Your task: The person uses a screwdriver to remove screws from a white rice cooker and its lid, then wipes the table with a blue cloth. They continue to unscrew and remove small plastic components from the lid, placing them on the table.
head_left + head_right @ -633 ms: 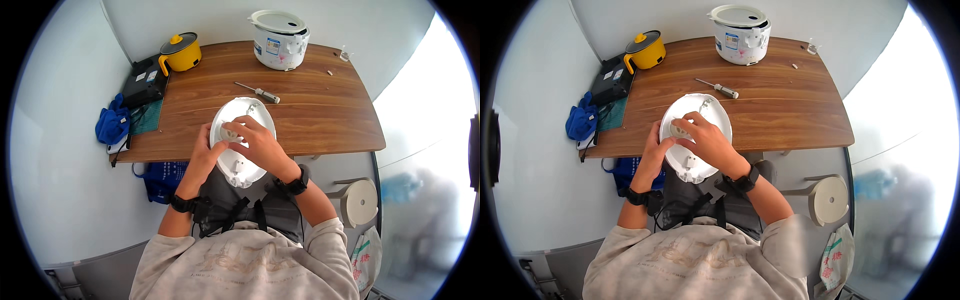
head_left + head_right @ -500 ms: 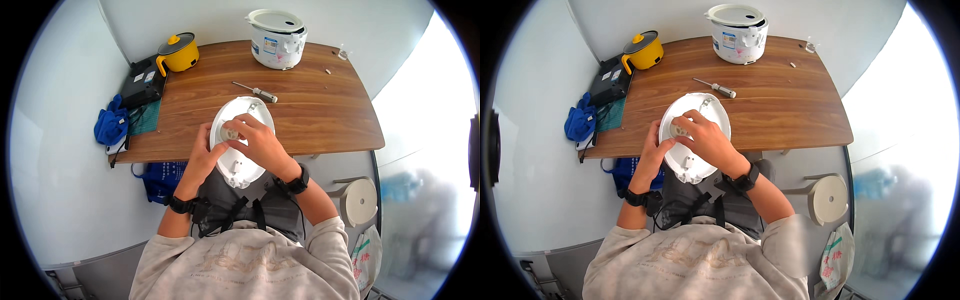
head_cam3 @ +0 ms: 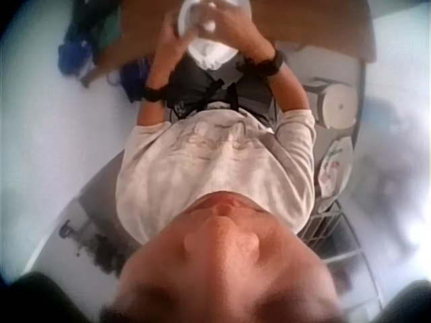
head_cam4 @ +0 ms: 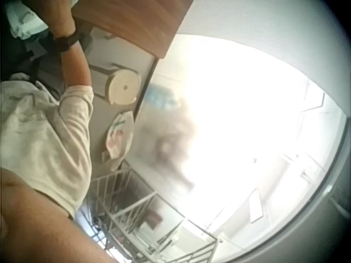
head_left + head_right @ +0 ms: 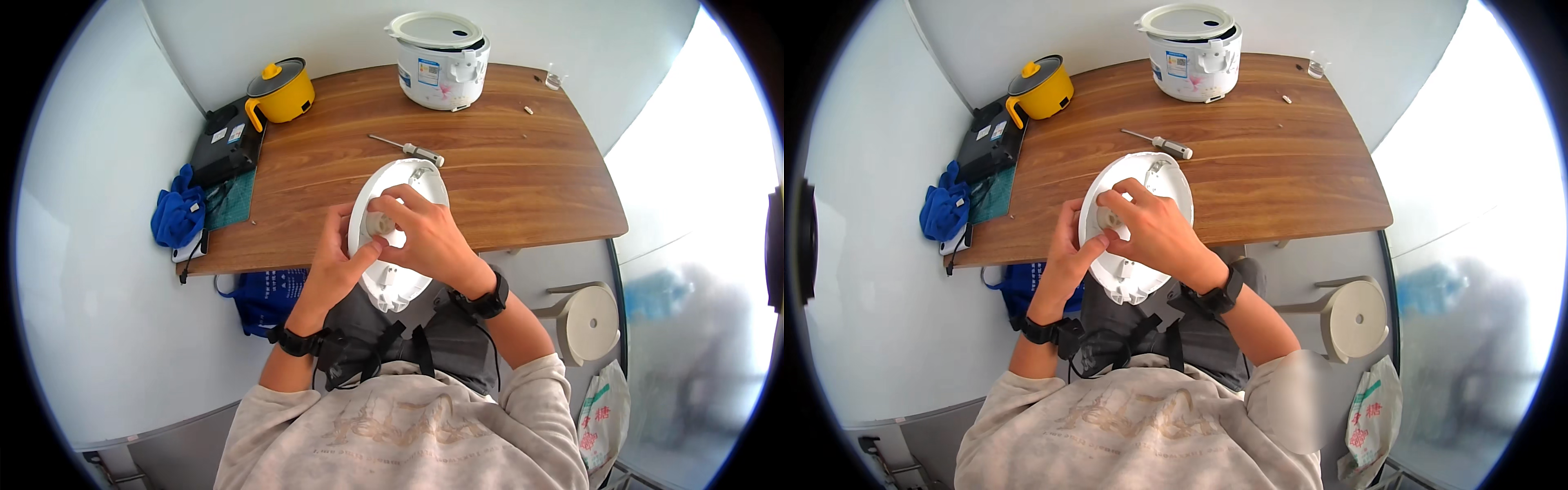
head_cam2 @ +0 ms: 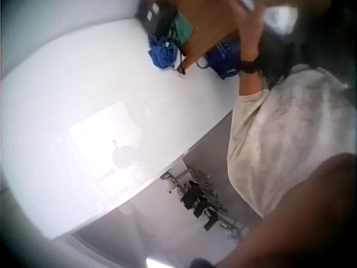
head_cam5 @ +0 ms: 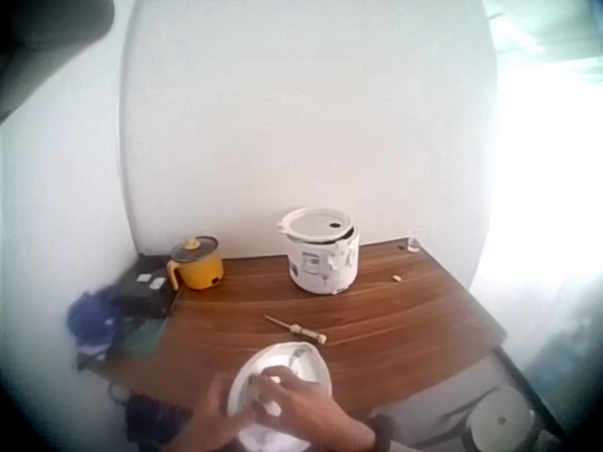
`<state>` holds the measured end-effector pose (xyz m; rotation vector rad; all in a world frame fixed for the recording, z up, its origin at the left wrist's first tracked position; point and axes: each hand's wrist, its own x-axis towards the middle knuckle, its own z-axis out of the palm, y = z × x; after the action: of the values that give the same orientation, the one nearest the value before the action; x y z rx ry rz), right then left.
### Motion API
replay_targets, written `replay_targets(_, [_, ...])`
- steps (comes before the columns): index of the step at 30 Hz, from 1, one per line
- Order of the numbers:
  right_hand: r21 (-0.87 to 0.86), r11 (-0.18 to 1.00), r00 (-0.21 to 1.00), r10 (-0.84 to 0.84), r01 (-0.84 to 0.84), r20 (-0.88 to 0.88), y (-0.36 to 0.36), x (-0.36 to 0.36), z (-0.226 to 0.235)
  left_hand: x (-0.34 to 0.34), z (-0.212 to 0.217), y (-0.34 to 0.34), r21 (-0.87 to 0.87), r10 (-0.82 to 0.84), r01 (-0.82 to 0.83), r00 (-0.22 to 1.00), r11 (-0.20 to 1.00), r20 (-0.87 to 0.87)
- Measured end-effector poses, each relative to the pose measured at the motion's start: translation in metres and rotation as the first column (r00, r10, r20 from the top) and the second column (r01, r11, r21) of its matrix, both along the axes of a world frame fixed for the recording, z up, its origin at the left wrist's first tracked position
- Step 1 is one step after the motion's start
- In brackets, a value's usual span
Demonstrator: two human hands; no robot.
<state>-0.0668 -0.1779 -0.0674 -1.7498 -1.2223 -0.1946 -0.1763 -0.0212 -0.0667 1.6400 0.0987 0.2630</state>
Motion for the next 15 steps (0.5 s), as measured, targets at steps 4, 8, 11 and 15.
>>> replay_targets(4, [-0.027, 1.000, 0.999, -0.003, 0.002, -0.048, -0.0002, -0.0028, 0.0038, 0.0019, 0.0016, -0.0018, -0.003, 0.015, -0.015, 1.000, 1.000, -0.006])
replay_targets(8, [0.086, 0.996, 0.994, 0.042, -0.034, -0.099, -0.0012, 0.0021, 0.0009, 0.0055, 0.0065, -0.0015, 0.008, 0.008, -0.008, 1.000, 1.000, 0.015])
replay_targets(11, [0.109, 0.994, 0.986, 0.048, -0.031, -0.160, -0.0006, 0.0017, -0.0003, 0.0066, 0.0065, 0.0054, -0.063, -0.020, 0.021, 1.000, 0.998, 0.001])
replay_targets(15, [0.085, 0.996, 0.973, 0.031, -0.011, -0.230, -0.0016, 0.0017, 0.0021, 0.0077, 0.0061, 0.0057, -0.121, -0.043, 0.035, 0.997, 0.992, -0.063])
